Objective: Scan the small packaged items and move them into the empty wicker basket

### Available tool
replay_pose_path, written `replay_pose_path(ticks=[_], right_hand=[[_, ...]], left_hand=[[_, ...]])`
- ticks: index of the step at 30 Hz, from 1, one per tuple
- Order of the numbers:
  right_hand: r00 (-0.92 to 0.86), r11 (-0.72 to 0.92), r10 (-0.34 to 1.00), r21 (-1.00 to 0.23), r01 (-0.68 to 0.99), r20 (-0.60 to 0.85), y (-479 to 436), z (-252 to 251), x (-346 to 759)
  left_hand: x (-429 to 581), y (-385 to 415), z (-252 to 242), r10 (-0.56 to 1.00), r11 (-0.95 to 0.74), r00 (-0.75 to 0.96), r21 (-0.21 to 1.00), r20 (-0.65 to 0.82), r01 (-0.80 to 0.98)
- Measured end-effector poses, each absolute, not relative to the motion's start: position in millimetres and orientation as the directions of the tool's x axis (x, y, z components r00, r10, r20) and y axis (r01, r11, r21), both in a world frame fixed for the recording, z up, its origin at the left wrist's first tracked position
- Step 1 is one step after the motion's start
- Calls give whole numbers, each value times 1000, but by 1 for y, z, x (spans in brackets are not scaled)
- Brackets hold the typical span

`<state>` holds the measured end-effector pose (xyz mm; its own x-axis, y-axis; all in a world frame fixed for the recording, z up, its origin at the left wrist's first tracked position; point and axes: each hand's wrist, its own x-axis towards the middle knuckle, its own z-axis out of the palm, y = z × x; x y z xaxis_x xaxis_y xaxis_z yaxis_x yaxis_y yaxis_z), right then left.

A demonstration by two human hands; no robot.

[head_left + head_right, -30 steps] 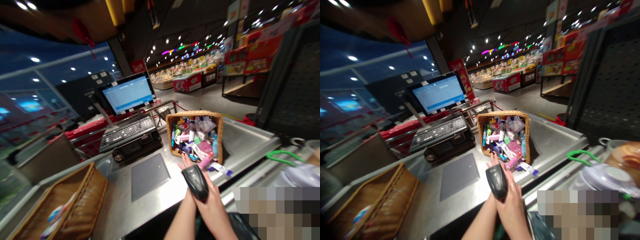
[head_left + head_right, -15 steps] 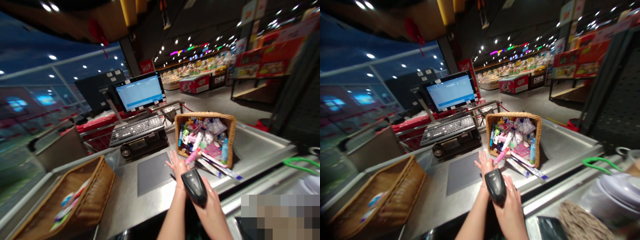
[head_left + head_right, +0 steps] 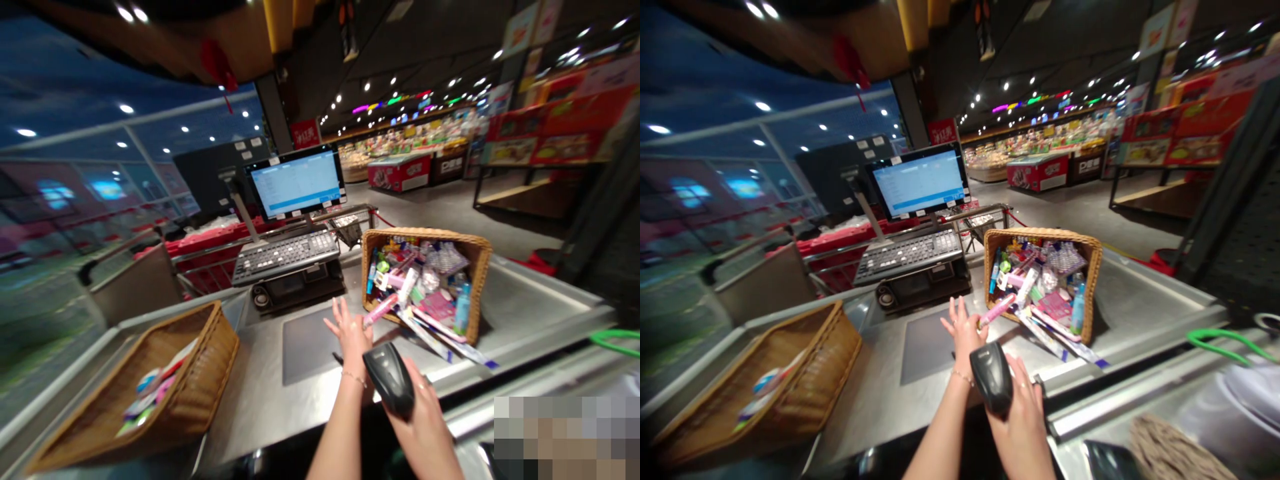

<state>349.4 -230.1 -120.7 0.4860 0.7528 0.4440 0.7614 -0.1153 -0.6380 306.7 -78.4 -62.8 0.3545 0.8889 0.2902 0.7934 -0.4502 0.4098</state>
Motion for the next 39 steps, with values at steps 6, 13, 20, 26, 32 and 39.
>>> replay_pose_path(ticks=[6, 13, 20, 26, 32, 39], right_hand=[[434, -115, 765, -562, 819, 476, -227, -126, 345], [401, -99, 785, -544, 833, 472, -224, -122, 339], [408, -97, 809, -589, 802, 422, -225, -114, 327], [392, -94, 828, -591, 801, 400, -221, -109, 321], [399, -98, 828, -598, 795, 395, -220, -104, 317], [472, -110, 773, -642, 759, 425, -217, -88, 294]], left_hand=[[291, -76, -57, 881, -455, 332, 409, 338, 791], [276, -72, -58, 882, -445, 294, 441, 368, 779], [260, -65, -60, 888, -422, 268, 431, 374, 798], [252, -64, -58, 892, -404, 240, 437, 382, 804], [244, -61, -56, 896, -394, 227, 442, 383, 806], [235, -60, -53, 900, -376, 203, 451, 386, 809]])
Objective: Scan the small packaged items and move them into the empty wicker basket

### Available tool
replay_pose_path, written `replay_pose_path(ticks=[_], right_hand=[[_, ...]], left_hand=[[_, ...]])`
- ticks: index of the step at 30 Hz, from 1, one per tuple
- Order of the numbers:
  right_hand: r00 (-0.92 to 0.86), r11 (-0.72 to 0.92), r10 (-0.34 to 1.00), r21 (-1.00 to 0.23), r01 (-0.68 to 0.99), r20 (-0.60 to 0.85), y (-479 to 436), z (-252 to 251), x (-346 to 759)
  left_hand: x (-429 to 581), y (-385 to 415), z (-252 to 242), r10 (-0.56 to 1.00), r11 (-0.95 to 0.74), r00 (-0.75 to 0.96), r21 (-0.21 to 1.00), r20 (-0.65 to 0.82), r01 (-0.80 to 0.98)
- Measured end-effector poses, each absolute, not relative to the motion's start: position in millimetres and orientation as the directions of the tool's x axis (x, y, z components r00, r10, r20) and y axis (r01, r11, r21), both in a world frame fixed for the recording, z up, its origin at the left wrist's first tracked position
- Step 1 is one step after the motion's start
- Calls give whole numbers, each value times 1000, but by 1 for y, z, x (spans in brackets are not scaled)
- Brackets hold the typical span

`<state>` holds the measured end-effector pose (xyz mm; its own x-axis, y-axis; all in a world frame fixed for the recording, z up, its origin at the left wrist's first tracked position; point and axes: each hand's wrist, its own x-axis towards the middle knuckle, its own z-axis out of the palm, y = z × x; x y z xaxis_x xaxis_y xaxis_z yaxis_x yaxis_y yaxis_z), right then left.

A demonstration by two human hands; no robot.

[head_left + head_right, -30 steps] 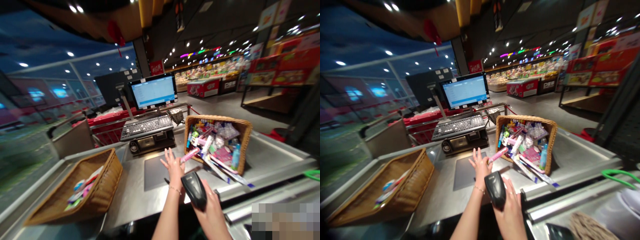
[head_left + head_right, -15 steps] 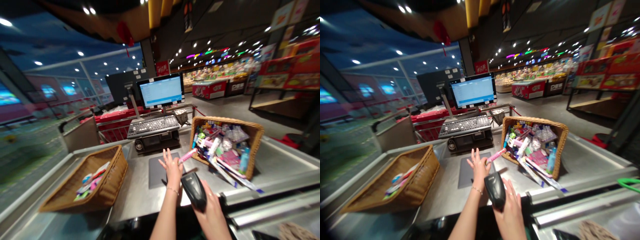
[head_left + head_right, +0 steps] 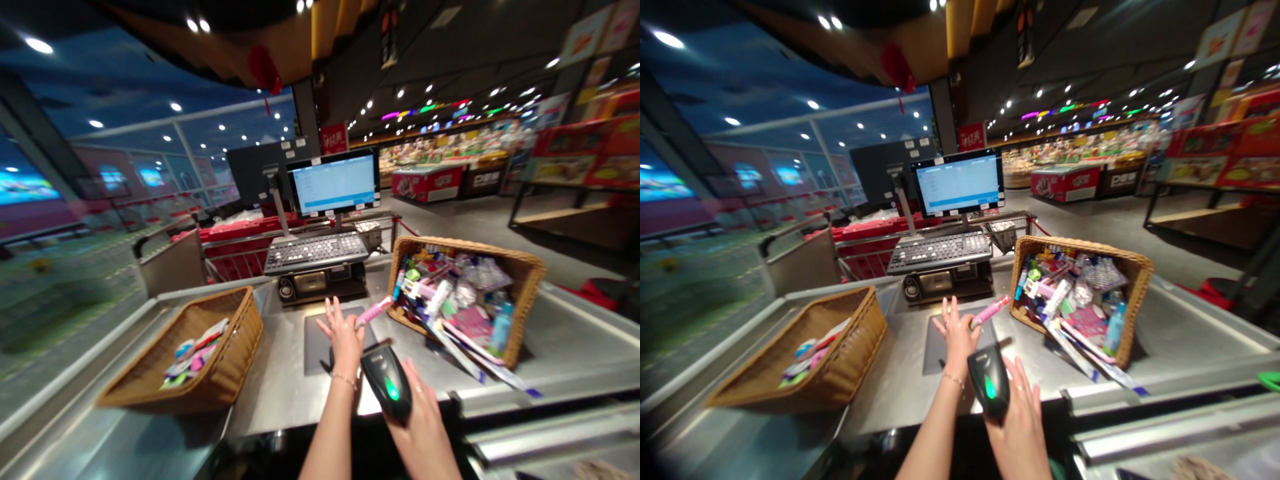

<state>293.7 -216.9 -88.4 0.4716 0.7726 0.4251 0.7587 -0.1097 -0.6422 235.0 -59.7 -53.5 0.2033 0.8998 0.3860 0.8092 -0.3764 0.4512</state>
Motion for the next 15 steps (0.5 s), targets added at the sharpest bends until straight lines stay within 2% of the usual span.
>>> replay_pose_path(ticks=[15], right_hand=[[378, -12, 829, -663, 749, 412, -206, -71, 271]], left_hand=[[206, -52, -43, 912, -312, 129, 455, 388, 834]])
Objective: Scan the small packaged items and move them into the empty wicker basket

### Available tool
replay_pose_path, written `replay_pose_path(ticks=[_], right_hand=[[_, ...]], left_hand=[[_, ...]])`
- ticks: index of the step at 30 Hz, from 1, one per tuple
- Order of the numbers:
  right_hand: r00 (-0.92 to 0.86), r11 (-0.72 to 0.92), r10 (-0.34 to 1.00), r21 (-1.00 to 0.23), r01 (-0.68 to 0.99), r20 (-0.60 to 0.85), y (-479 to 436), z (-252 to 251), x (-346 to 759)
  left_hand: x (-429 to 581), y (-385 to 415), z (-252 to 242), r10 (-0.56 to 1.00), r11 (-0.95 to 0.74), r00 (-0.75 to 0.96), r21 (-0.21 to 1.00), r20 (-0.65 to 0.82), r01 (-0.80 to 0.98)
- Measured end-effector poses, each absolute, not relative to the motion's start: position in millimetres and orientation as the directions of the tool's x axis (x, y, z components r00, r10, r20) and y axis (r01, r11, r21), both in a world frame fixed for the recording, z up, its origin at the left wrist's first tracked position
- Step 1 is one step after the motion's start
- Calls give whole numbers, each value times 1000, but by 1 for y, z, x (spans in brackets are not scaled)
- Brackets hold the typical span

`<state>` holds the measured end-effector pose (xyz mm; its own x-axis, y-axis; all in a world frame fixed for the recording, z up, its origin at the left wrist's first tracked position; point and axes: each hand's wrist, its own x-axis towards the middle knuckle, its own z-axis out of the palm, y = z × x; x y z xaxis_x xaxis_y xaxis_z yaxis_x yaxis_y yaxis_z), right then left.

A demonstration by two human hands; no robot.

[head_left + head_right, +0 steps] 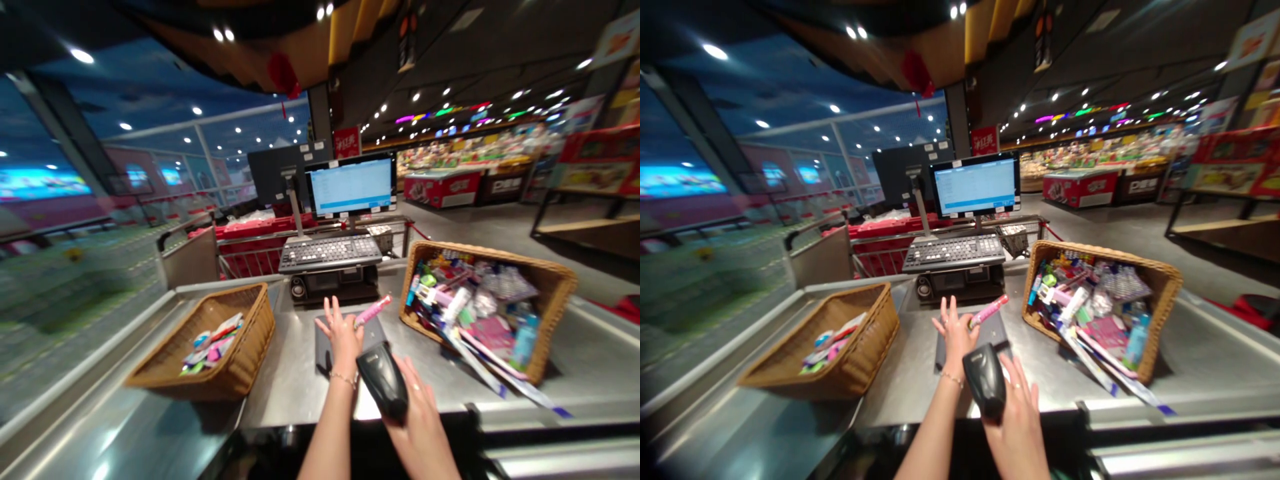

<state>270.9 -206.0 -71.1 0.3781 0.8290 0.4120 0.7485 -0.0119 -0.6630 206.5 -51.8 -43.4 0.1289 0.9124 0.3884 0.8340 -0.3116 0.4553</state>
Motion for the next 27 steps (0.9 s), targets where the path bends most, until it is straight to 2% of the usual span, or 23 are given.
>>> replay_pose_path(ticks=[27], right_hand=[[258, 101, 856, -634, 767, 449, -190, -64, 240]], left_hand=[[155, -42, -36, 895, -215, -6, 443, 447, 871]])
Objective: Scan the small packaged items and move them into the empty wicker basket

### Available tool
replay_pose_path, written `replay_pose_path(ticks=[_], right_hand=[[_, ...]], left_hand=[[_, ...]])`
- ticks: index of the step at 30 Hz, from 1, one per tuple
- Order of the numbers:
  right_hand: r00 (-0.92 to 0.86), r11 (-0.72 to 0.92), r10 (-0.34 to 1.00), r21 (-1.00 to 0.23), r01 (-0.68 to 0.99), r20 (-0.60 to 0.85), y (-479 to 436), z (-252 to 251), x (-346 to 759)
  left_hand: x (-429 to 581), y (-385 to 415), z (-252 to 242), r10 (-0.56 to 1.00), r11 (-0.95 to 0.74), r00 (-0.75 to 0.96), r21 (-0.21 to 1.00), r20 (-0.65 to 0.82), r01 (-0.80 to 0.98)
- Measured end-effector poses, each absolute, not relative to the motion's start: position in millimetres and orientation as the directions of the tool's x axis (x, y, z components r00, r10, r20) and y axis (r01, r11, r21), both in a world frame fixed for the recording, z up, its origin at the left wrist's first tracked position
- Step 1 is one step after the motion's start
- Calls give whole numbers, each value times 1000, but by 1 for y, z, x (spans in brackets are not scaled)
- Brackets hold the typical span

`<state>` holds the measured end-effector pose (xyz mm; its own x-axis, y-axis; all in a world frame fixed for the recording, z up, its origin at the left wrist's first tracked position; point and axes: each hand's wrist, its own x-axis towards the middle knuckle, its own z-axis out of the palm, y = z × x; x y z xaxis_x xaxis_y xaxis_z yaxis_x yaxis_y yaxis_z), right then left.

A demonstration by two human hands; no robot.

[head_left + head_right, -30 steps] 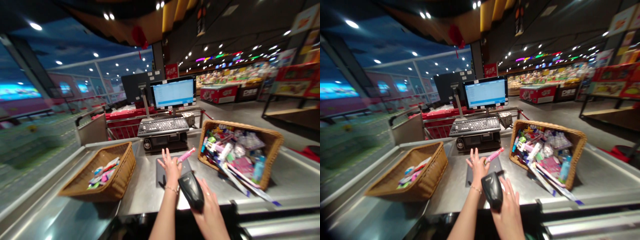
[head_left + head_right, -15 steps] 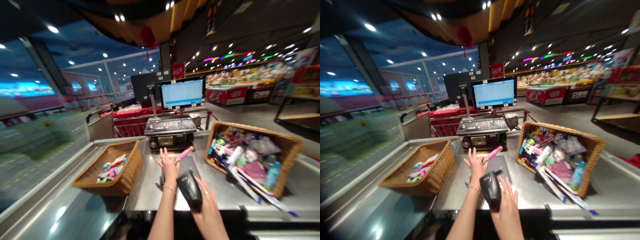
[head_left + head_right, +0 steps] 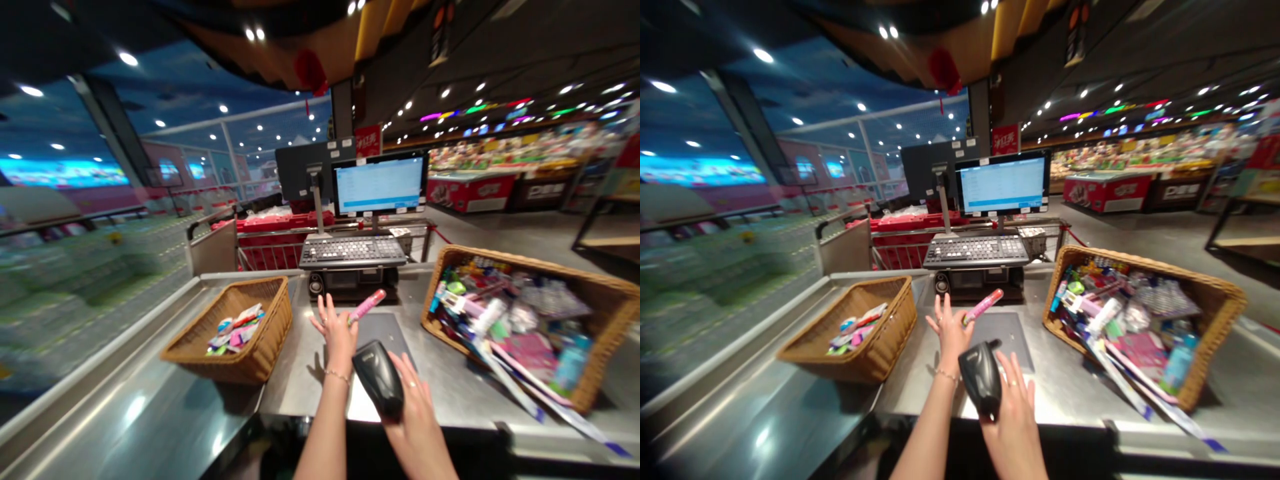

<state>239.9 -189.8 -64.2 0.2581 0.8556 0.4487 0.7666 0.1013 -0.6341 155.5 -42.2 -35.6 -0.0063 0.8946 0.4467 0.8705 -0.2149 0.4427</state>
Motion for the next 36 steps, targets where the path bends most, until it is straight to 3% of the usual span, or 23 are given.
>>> replay_pose_path(ticks=[36], right_hand=[[138, 169, 904, -636, 753, 404, -173, -56, 204]], left_hand=[[100, -39, -35, 850, -147, -132, 470, 510, 870]])
